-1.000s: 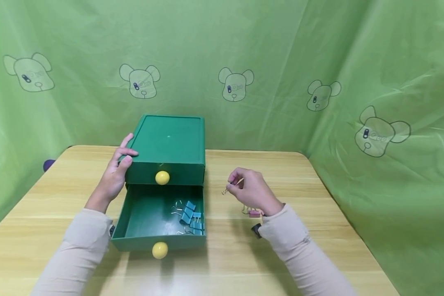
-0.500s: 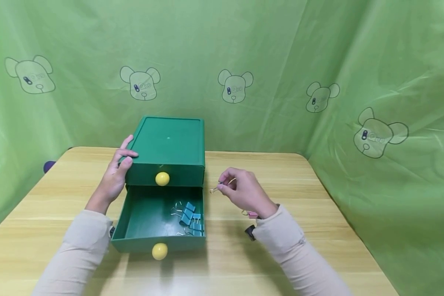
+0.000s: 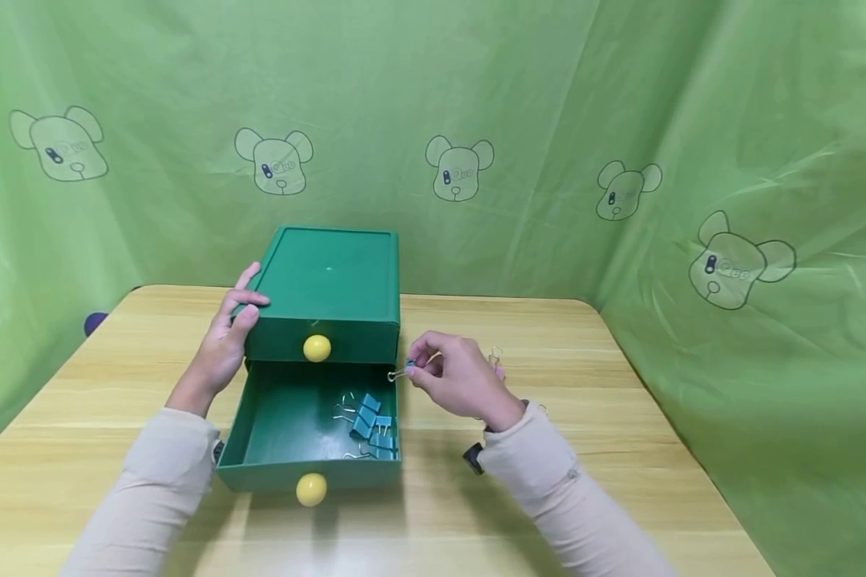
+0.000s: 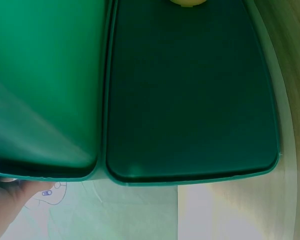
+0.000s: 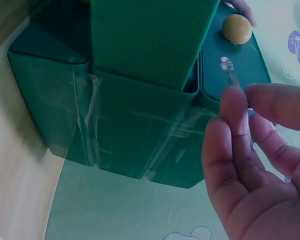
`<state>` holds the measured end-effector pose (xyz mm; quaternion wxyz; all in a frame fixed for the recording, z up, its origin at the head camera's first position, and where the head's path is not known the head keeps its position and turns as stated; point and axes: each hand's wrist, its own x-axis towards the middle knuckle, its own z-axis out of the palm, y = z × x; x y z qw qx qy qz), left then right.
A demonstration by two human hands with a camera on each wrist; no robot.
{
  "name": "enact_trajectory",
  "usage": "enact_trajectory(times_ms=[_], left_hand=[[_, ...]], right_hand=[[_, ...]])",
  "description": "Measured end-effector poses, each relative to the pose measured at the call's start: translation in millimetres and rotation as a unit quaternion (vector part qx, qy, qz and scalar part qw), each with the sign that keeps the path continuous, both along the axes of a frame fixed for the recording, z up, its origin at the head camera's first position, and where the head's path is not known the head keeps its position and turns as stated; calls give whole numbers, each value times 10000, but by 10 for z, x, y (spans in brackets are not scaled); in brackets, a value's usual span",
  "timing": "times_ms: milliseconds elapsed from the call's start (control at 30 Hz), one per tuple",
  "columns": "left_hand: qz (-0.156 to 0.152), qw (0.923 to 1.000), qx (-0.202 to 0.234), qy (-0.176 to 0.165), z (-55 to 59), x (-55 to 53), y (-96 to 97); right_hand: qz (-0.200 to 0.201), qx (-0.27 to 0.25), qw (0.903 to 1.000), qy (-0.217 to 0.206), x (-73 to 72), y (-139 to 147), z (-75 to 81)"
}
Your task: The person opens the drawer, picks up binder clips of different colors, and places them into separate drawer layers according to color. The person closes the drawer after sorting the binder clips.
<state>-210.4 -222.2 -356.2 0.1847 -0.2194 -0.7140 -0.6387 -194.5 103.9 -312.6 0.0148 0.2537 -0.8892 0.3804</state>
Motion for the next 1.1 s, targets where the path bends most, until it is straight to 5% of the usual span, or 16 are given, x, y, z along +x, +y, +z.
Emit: enact_trajectory(times_ms=[267,733,933,1100], left_hand=[[40,9999,-134,-58,10,-2,-20],[56,9992,-391,-60,45,5,-46],[-805,9949,-115,-596,-2,118,-162],[-1229,9839,-1003,-824,-146,343,-361]], right_hand=[[381,-130,9992,58,-26,-67,-49],[220,-382,9990,119,-48,-38,-161],[288,-827,9960,-155,-67,18,-285],[1032,-952,9891,-436,-74,137,-422]])
